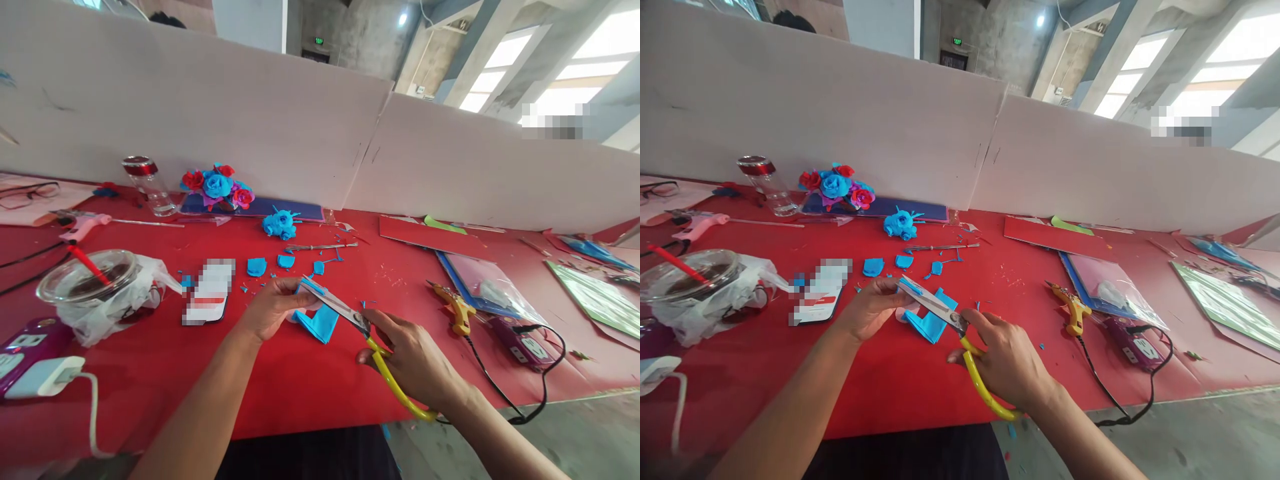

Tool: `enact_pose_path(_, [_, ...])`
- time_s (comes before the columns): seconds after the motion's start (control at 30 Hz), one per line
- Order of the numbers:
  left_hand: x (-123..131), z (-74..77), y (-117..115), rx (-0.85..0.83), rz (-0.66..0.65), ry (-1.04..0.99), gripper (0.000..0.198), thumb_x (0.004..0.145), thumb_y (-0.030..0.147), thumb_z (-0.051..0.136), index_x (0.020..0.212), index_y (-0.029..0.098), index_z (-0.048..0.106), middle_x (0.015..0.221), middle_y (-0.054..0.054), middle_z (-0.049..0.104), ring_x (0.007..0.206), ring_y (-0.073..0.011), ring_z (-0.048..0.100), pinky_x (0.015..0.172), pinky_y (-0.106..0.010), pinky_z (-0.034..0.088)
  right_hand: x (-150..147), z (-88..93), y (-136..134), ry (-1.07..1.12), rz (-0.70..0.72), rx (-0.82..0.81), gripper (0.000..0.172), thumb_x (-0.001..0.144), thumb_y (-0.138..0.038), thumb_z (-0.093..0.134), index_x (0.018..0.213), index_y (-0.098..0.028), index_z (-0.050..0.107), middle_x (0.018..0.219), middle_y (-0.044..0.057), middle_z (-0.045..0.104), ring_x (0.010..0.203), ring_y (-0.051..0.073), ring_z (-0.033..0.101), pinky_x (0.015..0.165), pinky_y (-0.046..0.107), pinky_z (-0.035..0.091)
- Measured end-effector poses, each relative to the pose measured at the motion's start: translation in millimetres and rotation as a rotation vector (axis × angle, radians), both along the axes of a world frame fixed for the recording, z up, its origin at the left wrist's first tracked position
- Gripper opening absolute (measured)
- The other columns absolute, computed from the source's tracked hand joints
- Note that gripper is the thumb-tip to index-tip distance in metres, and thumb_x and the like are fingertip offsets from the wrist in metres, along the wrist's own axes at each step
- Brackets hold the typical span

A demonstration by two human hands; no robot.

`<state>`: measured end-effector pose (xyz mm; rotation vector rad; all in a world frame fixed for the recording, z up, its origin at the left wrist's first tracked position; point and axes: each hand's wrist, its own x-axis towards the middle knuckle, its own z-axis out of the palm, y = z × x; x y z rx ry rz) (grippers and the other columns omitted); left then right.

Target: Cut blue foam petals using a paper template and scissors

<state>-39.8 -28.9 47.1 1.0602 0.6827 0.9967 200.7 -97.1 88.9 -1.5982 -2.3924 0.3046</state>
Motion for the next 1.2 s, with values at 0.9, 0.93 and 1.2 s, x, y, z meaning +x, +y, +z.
enact_pose_path(0.9, [-2, 0.7, 1, 0.025, -0.109, 0.049, 0.010, 0.068, 0.022, 0.075, 0.078, 0.019, 0.075, 0.068, -0.002, 0.069, 0.067, -0.0135, 0.060, 0.064, -0.026, 0.043, 6, 0.9, 2, -0.112, 0.067, 0.056, 0.037, 0.087, -0.046, 0.051, 0.116, -0.023, 0.053, 0.093, 0.010, 0.070, 0.076, 0.025, 0.069, 0.061, 0.030, 0.048])
enact_pose_path(0.93, [-2, 0.9, 1, 0.016, -0.107, 0.045, 0.009, 0.068, 0.022, 0.075, 0.077, 0.019, 0.075, 0.069, -0.002, 0.069, 0.067, -0.0133, 0.060, 0.064, -0.025, 0.043, 6, 0.3, 2, -0.107, 0.070, 0.048, 0.037, 0.088, -0.046, 0.051, 0.116, -0.023, 0.052, 0.092, 0.010, 0.070, 0.074, 0.024, 0.069, 0.060, 0.030, 0.048])
enact_pose_path(1.2, [-1, 2.6, -1, -0.027, -0.092, 0.070, 0.009, 0.068, 0.024, 0.075, 0.075, 0.018, 0.075, 0.071, -0.003, 0.070, 0.069, -0.0145, 0.061, 0.066, -0.027, 0.043, 5, -4.4, -1, -0.072, 0.048, -0.014, 0.027, 0.090, -0.044, 0.050, 0.105, -0.023, 0.053, 0.071, 0.004, 0.067, 0.050, 0.016, 0.057, 0.049, 0.024, 0.035])
